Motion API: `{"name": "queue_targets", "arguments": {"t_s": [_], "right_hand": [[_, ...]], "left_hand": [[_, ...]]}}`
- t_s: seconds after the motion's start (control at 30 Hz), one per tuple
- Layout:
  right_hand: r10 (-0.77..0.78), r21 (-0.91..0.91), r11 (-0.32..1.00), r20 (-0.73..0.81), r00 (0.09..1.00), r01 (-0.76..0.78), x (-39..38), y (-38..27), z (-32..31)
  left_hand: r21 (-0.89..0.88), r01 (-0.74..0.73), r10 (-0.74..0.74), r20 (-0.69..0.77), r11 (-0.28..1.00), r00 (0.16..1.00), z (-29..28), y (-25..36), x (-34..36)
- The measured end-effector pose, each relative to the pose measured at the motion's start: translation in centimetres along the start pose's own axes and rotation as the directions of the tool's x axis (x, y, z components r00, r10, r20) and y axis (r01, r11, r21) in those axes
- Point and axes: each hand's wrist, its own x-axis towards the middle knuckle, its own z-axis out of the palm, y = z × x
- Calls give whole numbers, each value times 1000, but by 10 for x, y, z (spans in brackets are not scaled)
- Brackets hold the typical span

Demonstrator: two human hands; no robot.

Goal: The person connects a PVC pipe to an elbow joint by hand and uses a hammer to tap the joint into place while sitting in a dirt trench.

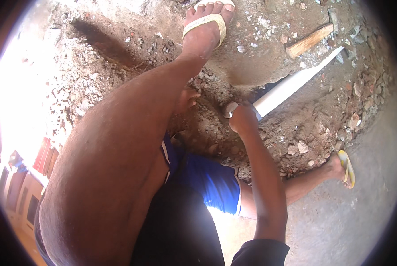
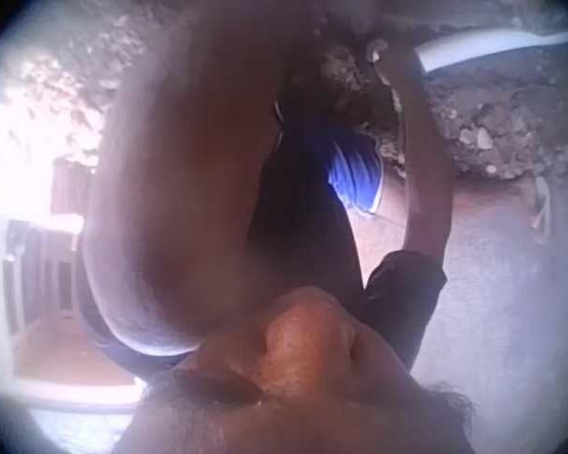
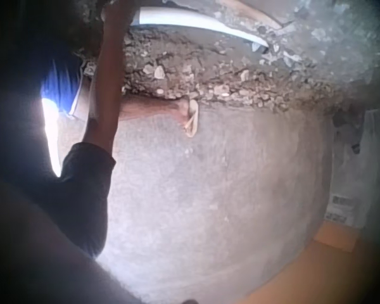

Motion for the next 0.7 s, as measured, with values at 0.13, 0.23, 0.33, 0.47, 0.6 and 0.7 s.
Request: {"name": "queue_targets", "arguments": {"t_s": [0.13, 0.23, 0.33, 0.47, 0.6, 0.7], "right_hand": [[57, 104, 994, -118, 991, -45, -10, 8, 13], [79, 152, 987, -141, 987, -57, -17, 11, 15], [10, 163, 986, -251, 968, 32, -29, 25, 39], [115, 555, 820, -400, 909, 140, -70, 61, 51], [87, 316, 944, -507, 857, 91, -118, 47, -17], [-28, 59, 996, -431, 902, 59, -101, 35, -41]], "left_hand": [[-89, -3, -4, -77, 996, 997, -1, 7, 5], [-91, -87, 66, -207, 992, 976, 0, -3, 1], [31, 16, -17, 42, 999, 999, -3, 0, 3], [-92, -55, 42, -141, 994, 989, 6, 5, 5], [-44, -56, 50, -137, 997, 989, 5, 3, 6], [-2, -5, 4, -66, 1000, 998, 0, 6, 7]]}}
